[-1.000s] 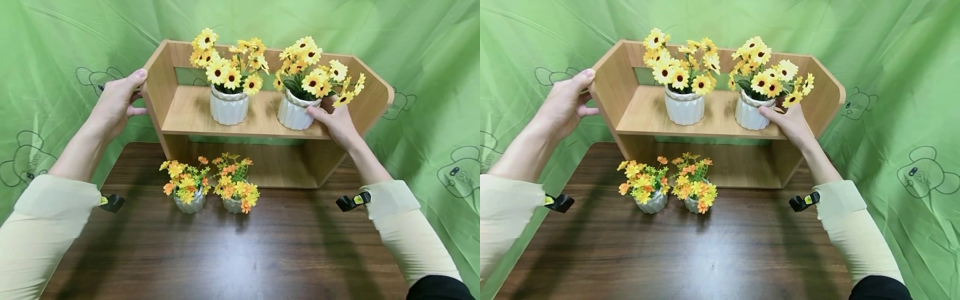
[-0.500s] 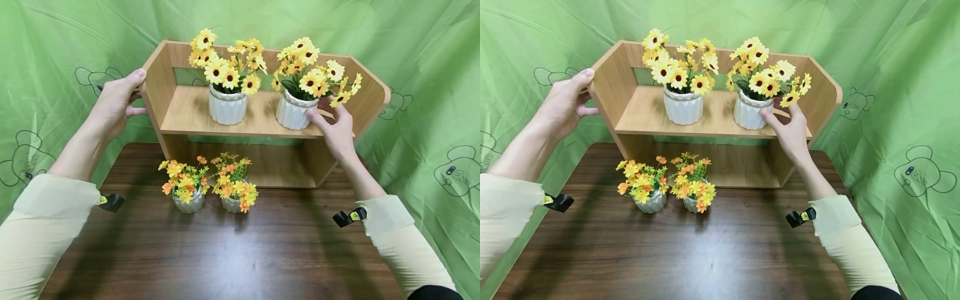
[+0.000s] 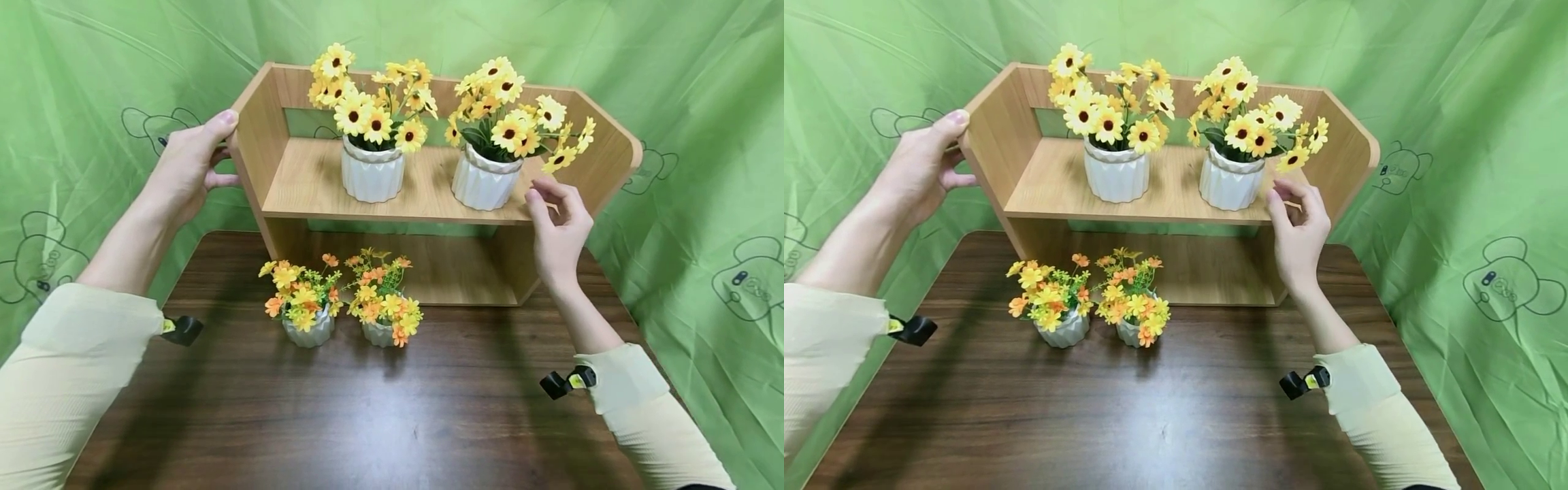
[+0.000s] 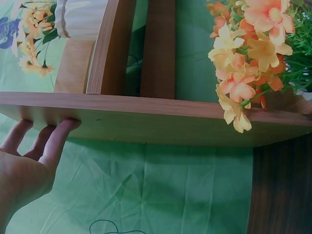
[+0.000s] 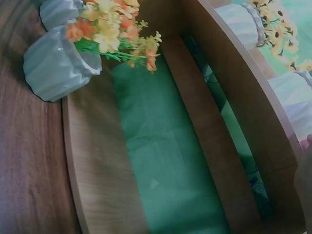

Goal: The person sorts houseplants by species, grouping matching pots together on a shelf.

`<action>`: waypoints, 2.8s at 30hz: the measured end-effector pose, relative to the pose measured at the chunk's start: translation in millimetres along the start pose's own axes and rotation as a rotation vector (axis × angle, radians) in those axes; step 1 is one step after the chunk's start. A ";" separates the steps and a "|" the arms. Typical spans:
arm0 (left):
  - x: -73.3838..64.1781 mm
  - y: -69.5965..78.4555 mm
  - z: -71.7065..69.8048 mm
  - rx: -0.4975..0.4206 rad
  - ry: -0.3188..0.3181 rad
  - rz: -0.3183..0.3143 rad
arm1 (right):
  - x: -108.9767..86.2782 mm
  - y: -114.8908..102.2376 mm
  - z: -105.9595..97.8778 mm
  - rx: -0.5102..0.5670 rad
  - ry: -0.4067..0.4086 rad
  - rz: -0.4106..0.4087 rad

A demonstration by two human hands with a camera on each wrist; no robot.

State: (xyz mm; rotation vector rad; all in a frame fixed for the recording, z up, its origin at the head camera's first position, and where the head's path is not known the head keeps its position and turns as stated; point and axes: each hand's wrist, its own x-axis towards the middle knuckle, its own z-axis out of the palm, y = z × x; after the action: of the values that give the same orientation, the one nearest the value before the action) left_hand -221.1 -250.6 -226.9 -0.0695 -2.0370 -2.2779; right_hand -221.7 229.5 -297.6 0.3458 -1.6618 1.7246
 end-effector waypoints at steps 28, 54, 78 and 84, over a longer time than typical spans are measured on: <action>-0.4 0.4 0.1 -0.048 -0.004 0.000 | -75.1 60.1 -10.6 0.031 -0.193 0.077; 0.6 -0.2 -0.1 -0.015 0.003 -0.007 | -112.5 105.2 -3.9 -0.119 -0.716 0.403; -1.5 1.4 0.9 0.004 -0.010 -0.004 | -157.9 124.6 26.7 -0.137 -1.000 0.470; -1.1 2.2 1.3 -0.009 -0.007 -0.012 | -163.8 123.8 35.1 -0.224 -1.004 0.455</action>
State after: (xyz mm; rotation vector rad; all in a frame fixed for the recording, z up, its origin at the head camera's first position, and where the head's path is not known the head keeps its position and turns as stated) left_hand -219.8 -249.5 -224.6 -0.0670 -2.0359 -2.2974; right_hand -193.9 156.4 -490.6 0.8766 -2.7976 1.7525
